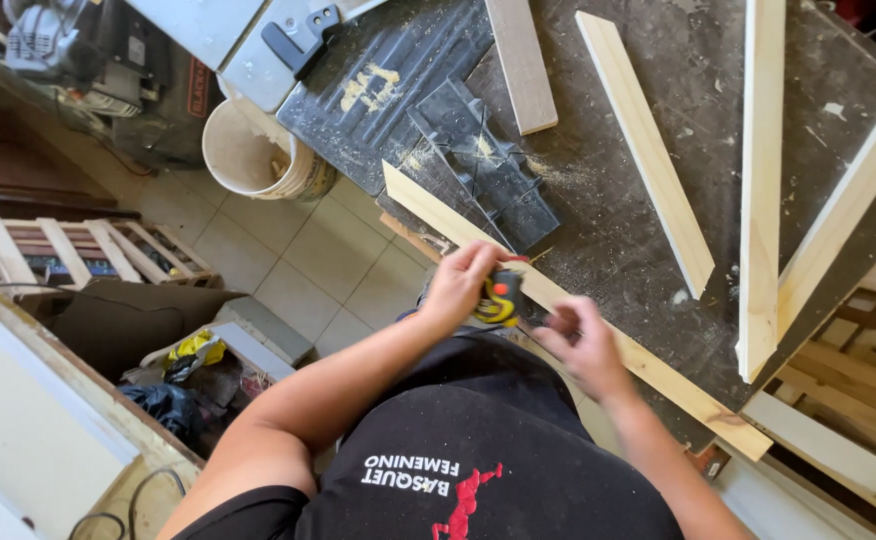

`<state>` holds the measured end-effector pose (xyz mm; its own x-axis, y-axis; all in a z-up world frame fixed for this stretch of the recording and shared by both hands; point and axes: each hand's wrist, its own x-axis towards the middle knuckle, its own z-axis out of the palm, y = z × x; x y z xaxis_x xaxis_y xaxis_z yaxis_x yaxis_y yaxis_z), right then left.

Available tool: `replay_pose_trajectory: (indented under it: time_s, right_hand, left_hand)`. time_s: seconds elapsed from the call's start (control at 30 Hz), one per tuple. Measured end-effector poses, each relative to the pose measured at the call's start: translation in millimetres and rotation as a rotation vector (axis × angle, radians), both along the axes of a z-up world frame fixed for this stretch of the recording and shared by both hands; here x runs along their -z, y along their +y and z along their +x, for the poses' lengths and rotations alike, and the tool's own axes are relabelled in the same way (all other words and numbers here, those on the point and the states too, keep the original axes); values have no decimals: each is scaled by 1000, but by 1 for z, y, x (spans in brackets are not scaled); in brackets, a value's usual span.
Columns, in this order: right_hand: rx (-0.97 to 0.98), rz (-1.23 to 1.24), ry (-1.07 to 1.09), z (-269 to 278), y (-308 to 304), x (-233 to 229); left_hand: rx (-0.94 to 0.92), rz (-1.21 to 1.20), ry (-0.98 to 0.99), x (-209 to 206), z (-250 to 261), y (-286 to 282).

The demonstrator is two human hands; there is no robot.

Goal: The person measures a piece of wood with a tape measure, marks it with a pencil, and then cuts it using a hand saw.

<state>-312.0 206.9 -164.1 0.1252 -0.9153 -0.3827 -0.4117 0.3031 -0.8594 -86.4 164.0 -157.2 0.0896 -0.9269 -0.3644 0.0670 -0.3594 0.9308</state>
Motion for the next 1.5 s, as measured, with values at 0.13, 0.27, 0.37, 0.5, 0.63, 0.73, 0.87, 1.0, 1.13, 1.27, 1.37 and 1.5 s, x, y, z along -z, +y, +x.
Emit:
replay_pose_trajectory:
  time_s: [0.13, 0.27, 0.37, 0.5, 0.63, 0.73, 0.87, 1.0, 1.13, 1.27, 1.37, 1.5]
  right_hand:
    - [74, 197, -65, 53, -21, -4]
    - [67, 146, -57, 55, -31, 3]
    - [-57, 191, -76, 70, -29, -25]
    - [-347, 241, 149, 93, -25, -35]
    - [-343, 220, 272, 125, -30, -43]
    - [-333, 155, 346, 136, -33, -26]
    - [-406, -52, 564, 139, -35, -10]
    - [-361, 59, 715, 123, -39, -13]
    - [-368, 89, 788, 69, -22, 8]
    - [-232, 401, 918, 37, -15, -6]
    - [-164, 487, 965, 25, -18, -30]
    - [-168, 505, 969, -6, -18, -21]
  left_hand:
    - [65, -17, -90, 16, 2, -5]
    - [198, -41, -120, 23, 28, -2]
    - [329, -60, -121, 21, 50, 3]
    - [522, -32, -129, 26, 77, -2]
    - [626, 4, -150, 27, 109, -22]
    - [759, -47, -159, 21, 132, -40]
    - [787, -143, -272, 26, 171, -58]
    - [468, -109, -501, 44, 232, -90]
    - [287, 34, -731, 90, 275, -126]
    - [238, 167, -889, 126, 265, -148]
    - [269, 191, -943, 132, 250, -157]
    - [282, 220, -961, 133, 240, -158]
